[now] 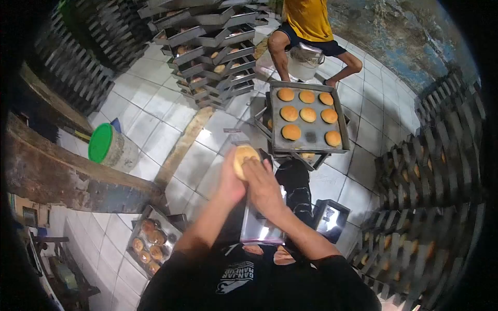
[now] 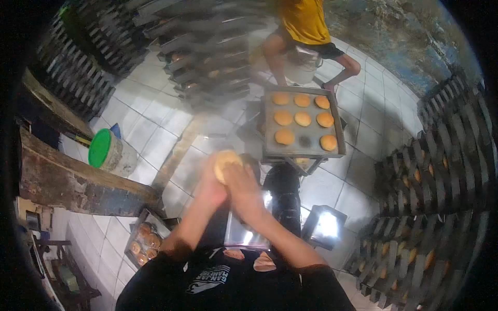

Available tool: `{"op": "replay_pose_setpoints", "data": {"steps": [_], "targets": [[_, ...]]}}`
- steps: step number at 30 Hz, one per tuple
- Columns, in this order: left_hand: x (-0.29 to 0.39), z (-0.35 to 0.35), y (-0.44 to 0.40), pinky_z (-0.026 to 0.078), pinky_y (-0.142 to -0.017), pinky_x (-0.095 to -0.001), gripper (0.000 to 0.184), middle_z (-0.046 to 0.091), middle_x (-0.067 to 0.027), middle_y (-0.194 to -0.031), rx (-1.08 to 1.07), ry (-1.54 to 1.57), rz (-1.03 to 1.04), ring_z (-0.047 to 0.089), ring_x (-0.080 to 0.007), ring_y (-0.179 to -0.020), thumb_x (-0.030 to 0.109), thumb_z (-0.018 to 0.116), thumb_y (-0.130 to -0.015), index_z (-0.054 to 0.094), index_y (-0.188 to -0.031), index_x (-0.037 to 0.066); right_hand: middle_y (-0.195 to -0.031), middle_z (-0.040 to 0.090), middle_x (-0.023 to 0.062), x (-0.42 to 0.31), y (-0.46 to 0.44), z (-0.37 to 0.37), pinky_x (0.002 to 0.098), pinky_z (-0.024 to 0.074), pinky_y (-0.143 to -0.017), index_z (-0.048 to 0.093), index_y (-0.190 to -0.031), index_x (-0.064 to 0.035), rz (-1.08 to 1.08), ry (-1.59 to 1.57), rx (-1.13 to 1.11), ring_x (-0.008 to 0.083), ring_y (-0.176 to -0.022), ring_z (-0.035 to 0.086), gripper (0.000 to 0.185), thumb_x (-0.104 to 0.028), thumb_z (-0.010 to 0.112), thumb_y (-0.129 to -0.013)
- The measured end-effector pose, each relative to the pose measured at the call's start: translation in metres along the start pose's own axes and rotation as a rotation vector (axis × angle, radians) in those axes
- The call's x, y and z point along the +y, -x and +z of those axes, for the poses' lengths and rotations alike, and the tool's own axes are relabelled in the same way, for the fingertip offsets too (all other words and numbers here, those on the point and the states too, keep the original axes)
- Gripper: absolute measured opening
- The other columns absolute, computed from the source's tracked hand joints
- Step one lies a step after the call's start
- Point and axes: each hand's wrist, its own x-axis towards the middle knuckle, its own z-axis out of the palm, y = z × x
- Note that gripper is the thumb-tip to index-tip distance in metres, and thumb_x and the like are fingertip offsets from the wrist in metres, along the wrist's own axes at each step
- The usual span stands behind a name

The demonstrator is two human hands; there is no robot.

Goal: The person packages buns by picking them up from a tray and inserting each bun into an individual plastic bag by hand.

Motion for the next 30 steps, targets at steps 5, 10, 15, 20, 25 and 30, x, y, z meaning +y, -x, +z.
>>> {"op": "replay_pose_setpoints", "data": {"steps": [5, 10, 15, 20, 25, 30], "targets": [[-0.007, 0.018, 0.011, 0.046, -0.107, -0.0412, 0.046, 0.061, -0.0068, -0.136, 0.022, -0.022, 0.136, 0.058, -0.0216, -0.125, 0.041, 0.050, -0.106, 0.049, -0.142, 0.011, -0.126, 0.061, 0.0193, 0.002, -0.036, -0.033, 0.0542, 0.0371, -0.110, 0.058, -0.126, -0.0021, -0.096, 0.056, 0.003, 0.0367, -0.124, 0.054, 0.042, -0.008, 0.062, -0.085], [-0.034, 0.019, -0.034, 0.047, -0.106, -0.0455, 0.049, 0.059, -0.0108, -0.135, 0.016, 0.040, 0.272, 0.056, -0.0269, -0.125, 0.047, 0.044, -0.106, 0.054, -0.135, 0.009, -0.117, 0.064, 0.0166, 0.022, -0.057, -0.040, 0.0538, 0.0413, -0.110, 0.059, -0.124, -0.0009, -0.051, 0.032, -0.124, 0.0378, -0.117, 0.059, 0.041, -0.002, 0.065, -0.084], [-0.009, 0.021, -0.038, 0.051, -0.101, -0.0496, 0.063, 0.062, -0.0110, -0.128, 0.033, 0.245, 0.099, 0.061, -0.0295, -0.116, 0.061, 0.040, -0.103, 0.053, -0.135, 0.008, -0.103, 0.066, 0.0125, 0.010, -0.032, -0.047, 0.0464, 0.0503, -0.089, 0.062, -0.098, -0.0021, 0.054, -0.359, -0.203, 0.0340, -0.096, 0.064, 0.012, -0.005, 0.068, -0.088], [0.003, -0.012, -0.046, 0.051, -0.104, -0.0557, 0.074, 0.061, -0.0140, -0.132, 0.010, -0.063, 0.165, 0.060, -0.0308, -0.120, 0.069, 0.037, -0.101, 0.052, -0.137, 0.007, -0.090, 0.064, 0.0103, -0.010, -0.016, -0.062, 0.0393, 0.0510, -0.079, 0.059, -0.087, -0.0040, 0.351, -0.900, -0.499, 0.0261, -0.080, 0.064, 0.014, -0.005, 0.073, -0.089], [0.024, -0.010, 0.001, 0.052, -0.100, -0.0496, 0.055, 0.062, -0.0126, -0.131, 0.093, 0.150, -0.046, 0.061, -0.0279, -0.119, 0.056, 0.040, -0.106, 0.056, -0.131, 0.009, -0.092, 0.066, 0.0117, -0.004, -0.018, -0.062, 0.0394, 0.0512, -0.079, 0.066, -0.092, -0.0021, 0.258, -0.181, 0.129, 0.0284, -0.080, 0.064, 0.013, -0.008, 0.076, -0.087], [0.009, -0.021, 0.011, 0.050, -0.101, -0.0364, 0.052, 0.065, -0.0100, -0.130, 0.093, -0.382, 0.067, 0.063, -0.0219, -0.118, 0.043, 0.043, -0.108, 0.057, -0.137, 0.002, -0.094, 0.068, 0.0144, 0.007, -0.021, -0.052, 0.0343, 0.0525, -0.079, 0.068, -0.105, 0.0014, 0.034, -0.184, 0.063, 0.0287, -0.088, 0.068, 0.020, -0.012, 0.073, -0.091]]}}
